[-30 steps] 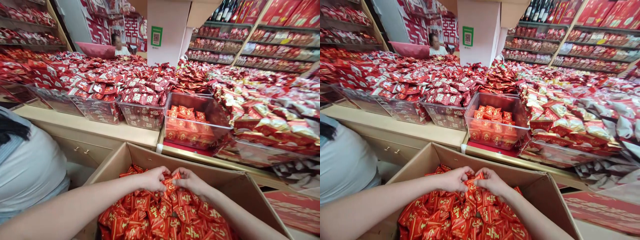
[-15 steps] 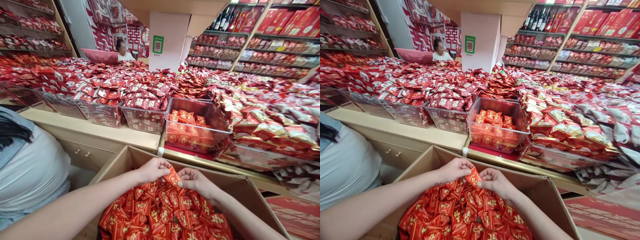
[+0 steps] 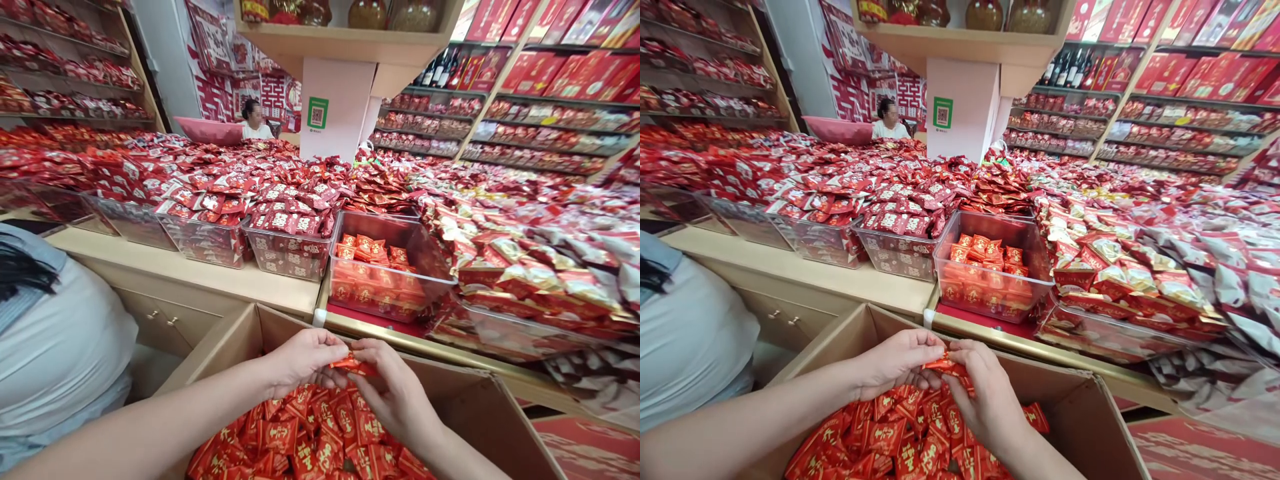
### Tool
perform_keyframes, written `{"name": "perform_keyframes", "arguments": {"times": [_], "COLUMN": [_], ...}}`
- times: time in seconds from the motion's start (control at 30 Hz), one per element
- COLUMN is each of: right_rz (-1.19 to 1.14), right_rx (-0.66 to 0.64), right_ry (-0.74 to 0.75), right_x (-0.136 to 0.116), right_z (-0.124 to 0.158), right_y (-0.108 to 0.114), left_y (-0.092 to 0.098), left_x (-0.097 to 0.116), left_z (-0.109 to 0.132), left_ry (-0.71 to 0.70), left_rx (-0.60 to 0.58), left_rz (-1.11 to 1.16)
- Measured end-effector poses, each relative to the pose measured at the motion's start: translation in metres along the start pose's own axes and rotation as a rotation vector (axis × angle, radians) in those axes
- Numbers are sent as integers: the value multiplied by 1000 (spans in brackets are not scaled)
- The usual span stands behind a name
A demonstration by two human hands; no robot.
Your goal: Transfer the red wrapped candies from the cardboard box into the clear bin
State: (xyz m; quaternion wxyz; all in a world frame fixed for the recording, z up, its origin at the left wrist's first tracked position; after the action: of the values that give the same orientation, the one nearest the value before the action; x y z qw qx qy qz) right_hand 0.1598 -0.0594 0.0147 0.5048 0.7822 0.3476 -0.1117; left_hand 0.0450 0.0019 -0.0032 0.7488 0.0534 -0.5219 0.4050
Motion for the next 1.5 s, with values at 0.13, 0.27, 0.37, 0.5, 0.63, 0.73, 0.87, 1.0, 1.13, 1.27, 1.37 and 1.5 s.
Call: {"name": "perform_keyframes", "arguments": {"times": [0.13, 0.27, 0.37, 0.5, 0.63, 0.73, 0.87, 1.0, 1.13, 1.27, 1.37, 1.5], "right_rz": [58, 175, 182, 279, 411, 500, 632, 871, 943, 914, 869, 824], "right_rx": [171, 190, 146, 102, 187, 302, 386, 7, -217, -298, -374, -383], "right_ry": [278, 252, 131, 296, 481, 461, 140, -69, -70, -72, -89, -133], "right_x": [-13, -15, -9, -14, -32, -45, -27, 22, 59, 77, 86, 94], "right_z": [-1, -6, -8, -5, -8, -36, -113, -195, -232, -235, -228, -219], "right_y": [20, 37, 42, 41, 60, 89, 118, 90, 52, 31, 23, 19], "left_y": [-6, -11, -16, -21, -14, 12, 60, 92, 99, 98, 98, 98], "left_x": [17, 46, 59, 58, 64, 75, 69, 43, 30, 27, 26, 28], "left_z": [1, 6, 8, 1, 2, 4, -9, -30, -38, -38, -39, -41], "left_ry": [-100, -337, -427, -388, -324, -367, -389, -341, -369, -385, -372, -371], "left_rx": [5, 35, 53, -18, -59, 41, 208, 289, 241, 220, 221, 222], "left_rz": [-34, -336, -473, -307, -189, -178, -191, -238, -267, -326, -327, -328]}}
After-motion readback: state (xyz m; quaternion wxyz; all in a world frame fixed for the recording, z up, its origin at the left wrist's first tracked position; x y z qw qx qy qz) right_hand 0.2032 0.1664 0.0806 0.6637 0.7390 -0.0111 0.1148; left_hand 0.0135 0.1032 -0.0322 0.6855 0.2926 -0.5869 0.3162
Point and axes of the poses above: each hand's wrist, its own z-axis away from the middle knuckle, its own y-axis out of the back of the hand, x = y × z, the point moved 5 cm from there along -z, towards the middle knuckle, and after that the axes turned 3 degrees about z, right-handed, at the moved point
